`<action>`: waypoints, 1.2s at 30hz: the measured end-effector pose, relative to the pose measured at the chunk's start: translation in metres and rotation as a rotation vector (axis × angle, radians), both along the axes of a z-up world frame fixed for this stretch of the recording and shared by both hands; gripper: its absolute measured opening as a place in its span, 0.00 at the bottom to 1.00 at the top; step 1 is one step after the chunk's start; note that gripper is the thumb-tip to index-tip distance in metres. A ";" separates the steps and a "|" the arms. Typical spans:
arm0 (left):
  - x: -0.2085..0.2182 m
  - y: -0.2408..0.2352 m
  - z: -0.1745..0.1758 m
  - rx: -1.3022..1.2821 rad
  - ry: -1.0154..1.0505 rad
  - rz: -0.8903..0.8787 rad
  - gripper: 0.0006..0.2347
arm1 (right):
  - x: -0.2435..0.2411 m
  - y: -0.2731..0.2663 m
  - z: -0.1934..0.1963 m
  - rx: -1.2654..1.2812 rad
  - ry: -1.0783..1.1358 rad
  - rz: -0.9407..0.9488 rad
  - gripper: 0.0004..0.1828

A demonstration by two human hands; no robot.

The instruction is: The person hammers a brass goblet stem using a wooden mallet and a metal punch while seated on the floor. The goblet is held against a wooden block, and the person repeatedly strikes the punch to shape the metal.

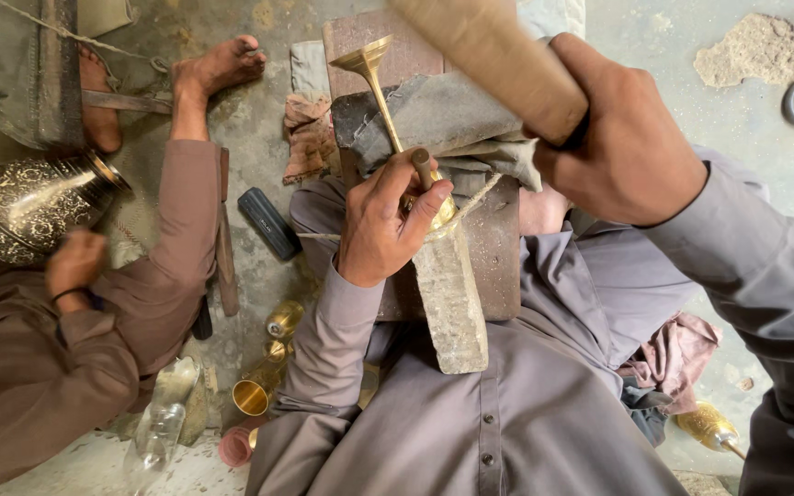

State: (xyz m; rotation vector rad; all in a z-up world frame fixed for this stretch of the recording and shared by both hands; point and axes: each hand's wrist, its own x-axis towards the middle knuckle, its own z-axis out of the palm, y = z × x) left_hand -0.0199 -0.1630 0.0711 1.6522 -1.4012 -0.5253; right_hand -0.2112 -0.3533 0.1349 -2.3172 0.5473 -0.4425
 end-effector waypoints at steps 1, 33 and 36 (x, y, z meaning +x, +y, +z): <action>0.000 0.001 0.000 0.001 0.005 -0.002 0.13 | 0.000 0.001 0.001 -0.034 -0.004 0.012 0.22; 0.004 0.004 -0.002 -0.004 -0.074 -0.020 0.09 | 0.011 0.003 0.013 -0.284 0.136 -0.011 0.21; 0.004 0.003 -0.002 -0.006 -0.039 -0.038 0.09 | 0.009 0.001 0.011 -0.352 0.125 0.013 0.20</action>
